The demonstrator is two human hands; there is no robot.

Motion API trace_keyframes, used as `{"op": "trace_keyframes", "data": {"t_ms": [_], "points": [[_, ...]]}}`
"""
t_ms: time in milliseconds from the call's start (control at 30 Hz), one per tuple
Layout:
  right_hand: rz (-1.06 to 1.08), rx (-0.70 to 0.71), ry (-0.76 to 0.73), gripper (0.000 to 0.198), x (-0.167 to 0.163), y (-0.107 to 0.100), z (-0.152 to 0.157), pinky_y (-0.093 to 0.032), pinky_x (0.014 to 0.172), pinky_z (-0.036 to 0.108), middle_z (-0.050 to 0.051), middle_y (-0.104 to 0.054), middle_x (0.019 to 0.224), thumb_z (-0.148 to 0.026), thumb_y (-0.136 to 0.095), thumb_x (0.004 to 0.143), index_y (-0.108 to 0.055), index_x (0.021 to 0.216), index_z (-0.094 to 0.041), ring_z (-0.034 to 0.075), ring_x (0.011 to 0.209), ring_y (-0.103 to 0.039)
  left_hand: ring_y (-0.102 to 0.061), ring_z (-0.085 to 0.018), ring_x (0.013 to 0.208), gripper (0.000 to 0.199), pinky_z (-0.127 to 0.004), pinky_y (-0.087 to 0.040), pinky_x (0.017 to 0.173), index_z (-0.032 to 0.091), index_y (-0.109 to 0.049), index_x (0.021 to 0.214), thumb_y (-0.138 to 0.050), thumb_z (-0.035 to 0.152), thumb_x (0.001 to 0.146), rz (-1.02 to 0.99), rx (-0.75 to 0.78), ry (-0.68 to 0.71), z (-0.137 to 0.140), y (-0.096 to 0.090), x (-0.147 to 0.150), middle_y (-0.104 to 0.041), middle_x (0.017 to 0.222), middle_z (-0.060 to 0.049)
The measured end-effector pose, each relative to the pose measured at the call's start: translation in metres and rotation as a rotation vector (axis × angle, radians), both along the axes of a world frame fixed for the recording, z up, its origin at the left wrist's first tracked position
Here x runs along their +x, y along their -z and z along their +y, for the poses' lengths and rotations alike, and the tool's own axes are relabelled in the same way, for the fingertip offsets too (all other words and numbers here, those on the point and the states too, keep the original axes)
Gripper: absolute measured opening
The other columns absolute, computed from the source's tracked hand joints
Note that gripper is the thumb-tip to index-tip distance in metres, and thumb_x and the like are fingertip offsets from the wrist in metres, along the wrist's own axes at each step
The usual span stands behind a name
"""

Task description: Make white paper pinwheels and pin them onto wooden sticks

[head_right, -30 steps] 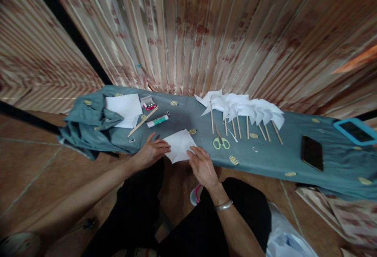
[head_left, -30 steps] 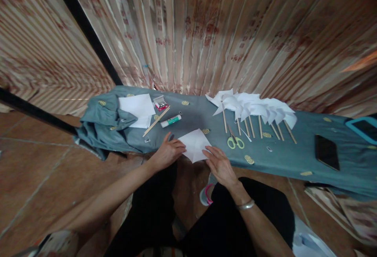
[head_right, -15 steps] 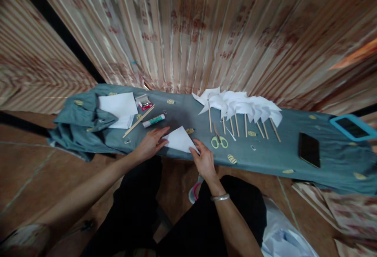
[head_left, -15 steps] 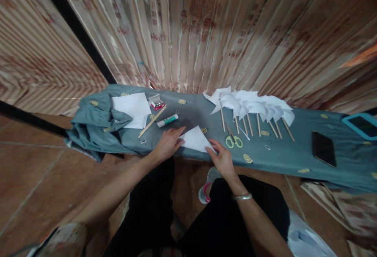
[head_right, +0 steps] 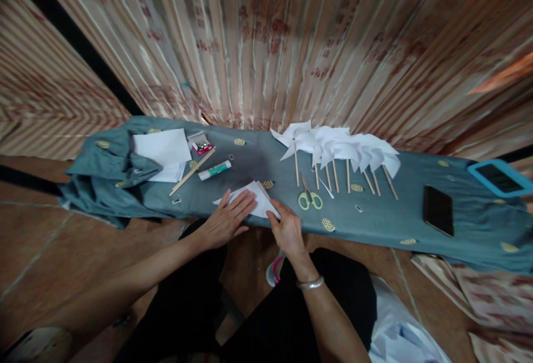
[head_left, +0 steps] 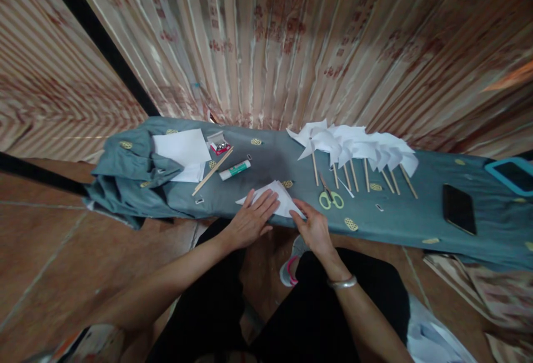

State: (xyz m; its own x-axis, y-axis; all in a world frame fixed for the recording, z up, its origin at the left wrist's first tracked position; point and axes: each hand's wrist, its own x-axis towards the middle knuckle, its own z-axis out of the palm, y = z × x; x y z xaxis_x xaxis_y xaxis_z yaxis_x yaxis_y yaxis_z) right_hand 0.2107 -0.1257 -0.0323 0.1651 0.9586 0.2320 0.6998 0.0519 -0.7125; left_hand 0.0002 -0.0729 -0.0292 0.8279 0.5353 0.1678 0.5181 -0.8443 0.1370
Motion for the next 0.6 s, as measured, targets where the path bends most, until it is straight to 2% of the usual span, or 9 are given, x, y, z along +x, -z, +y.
{"op": "trace_keyframes", "data": {"t_ms": [167,600], "points": [[-0.156,0.071,-0.03,0.031,-0.002,-0.004,-0.003,-0.053,0.091,0.041,0.012,-0.074,0.106,-0.031,-0.047,0.094,-0.071,0.109,-0.018,0.025,0.099,-0.068,-0.021,-0.026,0.148,0.065,-0.058,-0.007,0.118,0.014,-0.03,0.148,-0.054,0.039,0.092,0.002,-0.011,0.028,0.008,-0.003,0.003,-0.037,0.154,-0.018],[-0.216,0.084,-0.036,0.031,0.0,-0.002,-0.003,-0.053,0.09,0.041,0.013,-0.074,0.104,-0.03,-0.045,0.096,-0.071,0.108,-0.017,0.024,0.096,-0.068,-0.026,-0.026,0.147,0.064,-0.058,-0.006,0.118,0.017,-0.031,0.148,-0.051,0.043,0.093,-0.02,-0.053,0.077,0.019,-0.002,0.005,-0.039,0.153,-0.018]]}}
